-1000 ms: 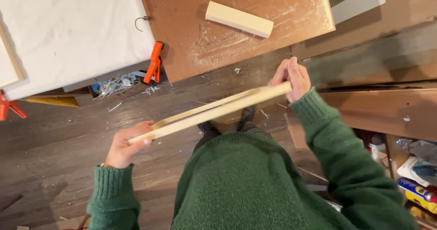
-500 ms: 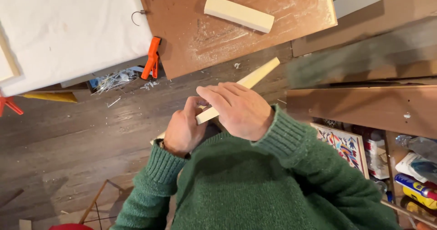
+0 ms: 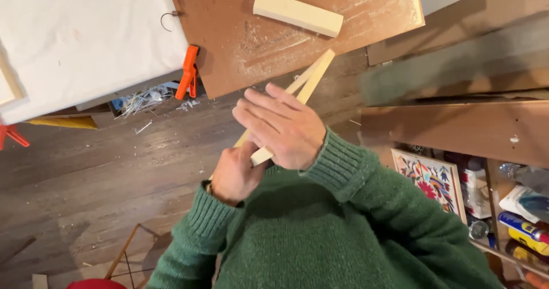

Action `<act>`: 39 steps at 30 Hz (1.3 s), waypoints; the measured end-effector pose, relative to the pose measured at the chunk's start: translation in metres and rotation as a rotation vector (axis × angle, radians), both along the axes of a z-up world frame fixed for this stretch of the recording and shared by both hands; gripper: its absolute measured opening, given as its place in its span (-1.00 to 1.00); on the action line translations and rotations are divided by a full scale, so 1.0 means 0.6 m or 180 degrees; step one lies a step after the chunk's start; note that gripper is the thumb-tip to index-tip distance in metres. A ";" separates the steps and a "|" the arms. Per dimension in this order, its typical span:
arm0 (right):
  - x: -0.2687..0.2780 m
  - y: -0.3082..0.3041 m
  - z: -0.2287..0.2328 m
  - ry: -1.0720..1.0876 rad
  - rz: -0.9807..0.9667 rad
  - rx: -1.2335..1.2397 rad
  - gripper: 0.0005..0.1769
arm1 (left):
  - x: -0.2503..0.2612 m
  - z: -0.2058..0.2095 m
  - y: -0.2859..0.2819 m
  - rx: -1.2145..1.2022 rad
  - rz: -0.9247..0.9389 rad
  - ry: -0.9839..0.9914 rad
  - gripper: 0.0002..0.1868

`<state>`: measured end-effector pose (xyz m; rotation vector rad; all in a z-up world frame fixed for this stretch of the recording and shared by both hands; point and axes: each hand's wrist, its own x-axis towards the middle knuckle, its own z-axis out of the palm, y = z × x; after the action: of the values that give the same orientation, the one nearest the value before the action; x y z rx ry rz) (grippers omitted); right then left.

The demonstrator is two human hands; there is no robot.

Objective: The person is sanding and cleaning the edges of a newly assembled wooden frame in a workshop.

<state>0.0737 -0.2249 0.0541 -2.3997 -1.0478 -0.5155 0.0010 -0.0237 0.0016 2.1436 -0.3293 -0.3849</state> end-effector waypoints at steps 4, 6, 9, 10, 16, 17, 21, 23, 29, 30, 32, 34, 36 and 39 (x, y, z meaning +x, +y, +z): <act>0.064 -0.062 -0.013 0.1170 -0.0149 -0.0859 -0.79 | 0.013 0.035 0.034 -0.0086 -0.0012 -0.0127 -0.73; 0.088 -0.115 -0.073 0.1340 -0.0744 -0.1376 -0.81 | 0.016 0.060 0.044 -0.0215 0.0265 0.0352 -0.69; 0.061 -0.072 0.008 0.0568 -0.0370 -0.0491 -0.55 | 0.026 0.037 0.031 -0.0197 0.0331 0.0554 -0.74; 0.053 -0.052 0.010 0.0579 -0.0354 -0.0481 -0.55 | 0.023 0.036 0.031 -0.0185 0.0347 0.0565 -0.74; 0.061 -0.102 -0.059 0.0568 -0.0382 -0.0755 -0.43 | 0.019 0.012 0.084 -0.0722 0.0169 -0.0114 -0.76; 0.065 -0.134 -0.080 0.0918 -0.0713 -0.0802 -0.45 | 0.014 0.015 0.095 -0.0660 0.0256 0.0094 -0.75; 0.057 -0.176 -0.172 0.2126 -0.1247 0.0477 -0.42 | 0.049 -0.033 0.135 -0.0232 0.0645 0.0427 -0.71; 0.025 -0.166 -0.205 0.2786 -0.1268 0.0796 -0.51 | 0.039 -0.114 0.172 -0.0073 0.0717 0.0250 -0.70; -0.017 -0.115 -0.199 0.3323 -0.0941 0.0826 -0.67 | 0.019 -0.251 0.225 0.0065 0.1070 0.0097 -0.77; -0.023 -0.108 -0.191 0.3270 -0.0772 0.0890 -0.66 | 0.012 -0.264 0.229 -0.0120 0.1284 0.0159 -0.78; -0.029 -0.095 -0.175 0.3146 -0.0606 0.0875 -0.65 | 0.001 -0.310 0.234 -0.0456 0.1545 0.0282 -0.75; -0.034 -0.081 -0.153 0.3030 -0.0460 0.0865 -0.64 | -0.010 -0.336 0.238 -0.0803 0.1789 0.0404 -0.72; -0.035 -0.066 -0.128 0.2870 -0.0483 0.0733 -0.62 | -0.012 -0.346 0.240 -0.1400 0.2080 0.0874 -0.64; -0.032 -0.050 -0.100 0.2723 -0.0434 0.0568 -0.61 | -0.024 -0.345 0.245 -0.1516 0.2196 0.1079 -0.58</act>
<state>0.0543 -0.2548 -0.0061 -2.1747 -0.4340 0.3580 -0.0133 0.1235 -0.2055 1.5611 0.4661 -0.2263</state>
